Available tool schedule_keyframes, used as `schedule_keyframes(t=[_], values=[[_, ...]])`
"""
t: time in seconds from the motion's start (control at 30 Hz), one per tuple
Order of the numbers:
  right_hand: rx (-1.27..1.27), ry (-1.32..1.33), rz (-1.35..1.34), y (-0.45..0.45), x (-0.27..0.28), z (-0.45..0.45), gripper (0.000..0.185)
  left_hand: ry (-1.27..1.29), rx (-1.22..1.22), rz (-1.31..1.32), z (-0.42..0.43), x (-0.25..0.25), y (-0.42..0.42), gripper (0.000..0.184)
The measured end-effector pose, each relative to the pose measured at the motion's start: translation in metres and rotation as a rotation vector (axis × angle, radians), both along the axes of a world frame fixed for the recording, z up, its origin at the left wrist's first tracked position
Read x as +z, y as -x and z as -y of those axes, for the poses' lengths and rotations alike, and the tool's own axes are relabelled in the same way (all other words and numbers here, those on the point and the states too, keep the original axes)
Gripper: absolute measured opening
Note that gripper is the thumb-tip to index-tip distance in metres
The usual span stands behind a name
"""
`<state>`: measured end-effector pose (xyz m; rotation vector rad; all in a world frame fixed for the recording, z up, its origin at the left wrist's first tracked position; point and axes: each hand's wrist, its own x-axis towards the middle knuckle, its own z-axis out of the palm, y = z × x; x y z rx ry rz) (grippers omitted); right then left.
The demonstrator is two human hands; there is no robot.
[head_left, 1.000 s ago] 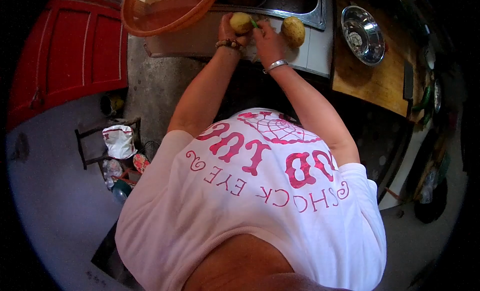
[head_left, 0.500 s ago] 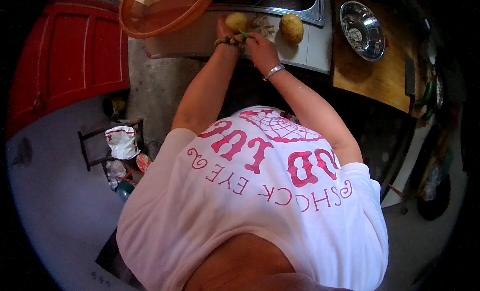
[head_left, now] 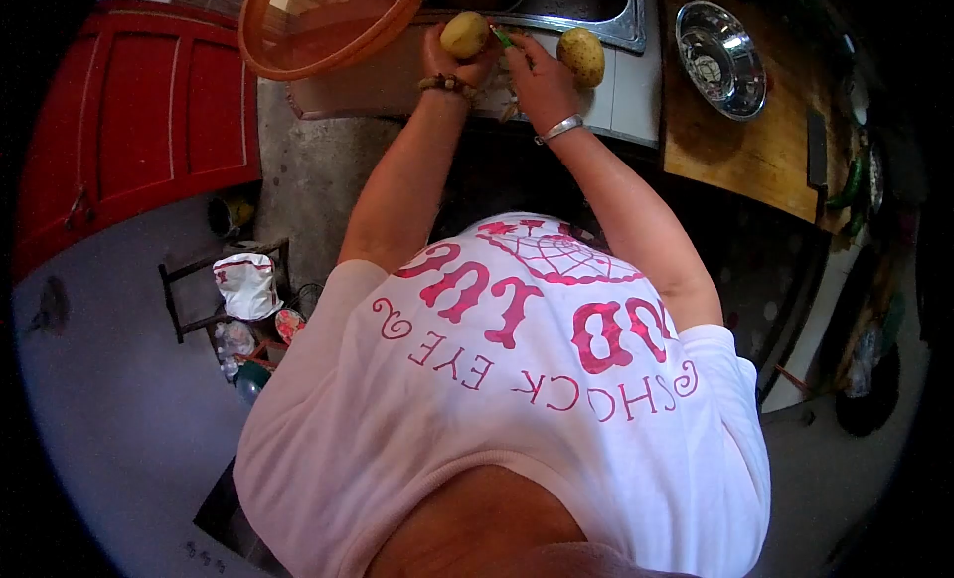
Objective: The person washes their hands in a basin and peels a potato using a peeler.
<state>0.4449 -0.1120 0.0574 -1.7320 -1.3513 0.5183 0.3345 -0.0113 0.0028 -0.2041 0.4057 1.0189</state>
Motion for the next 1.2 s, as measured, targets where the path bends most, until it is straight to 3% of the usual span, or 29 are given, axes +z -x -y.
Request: schedule_keyframes(t=[0.23, 0.3, 0.4, 0.5, 0.63, 0.7, 0.73, 0.83, 0.9, 1.0, 1.1, 1.2], values=[[0.088, 0.073, 0.064, 0.007, -0.005, 0.003, 0.029, -0.098, -0.039, -0.103, -0.005, -0.01, -0.003, 0.047], [0.239, 0.085, 0.188, 0.005, -0.006, 0.009, 0.029, -0.059, -0.005, -0.238, -0.001, 0.003, -0.002, 0.048], [0.08, -0.105, -0.003, -0.006, 0.002, 0.005, 0.027, 0.057, 0.053, -0.165, -0.008, 0.008, 0.002, 0.047], [0.117, 0.126, 0.032, -0.006, 0.024, 0.004, 0.026, 0.108, 0.057, -0.166, -0.01, 0.007, 0.005, 0.043], [0.115, 0.026, 0.091, 0.003, 0.006, -0.002, 0.026, 0.003, 0.002, -0.061, -0.007, 0.0, 0.0, 0.042], [0.099, -0.067, 0.108, 0.006, 0.001, -0.004, 0.024, -0.006, 0.048, -0.329, -0.003, 0.004, -0.005, 0.044], [0.098, -0.067, 0.108, 0.005, 0.0, -0.003, 0.024, -0.007, 0.048, -0.329, -0.003, 0.005, -0.005, 0.044], [0.283, 0.084, 0.244, 0.003, 0.005, 0.009, 0.026, 0.025, 0.053, -0.255, -0.001, 0.003, -0.001, 0.043], [0.164, 0.08, -0.012, 0.003, 0.004, 0.013, 0.028, 0.026, 0.034, -0.155, -0.006, 0.001, 0.004, 0.04], [0.1, 0.188, -0.116, -0.006, 0.007, 0.004, 0.032, -0.086, -0.033, -0.222, -0.009, -0.002, 0.007, 0.038], [0.092, 0.047, -0.165, -0.012, 0.003, -0.01, 0.032, -0.125, 0.016, -0.382, 0.002, 0.013, 0.0, 0.036], [0.071, 0.137, -0.056, -0.01, 0.013, -0.01, 0.033, -0.174, -0.027, -0.547, 0.003, 0.012, -0.003, 0.035]])
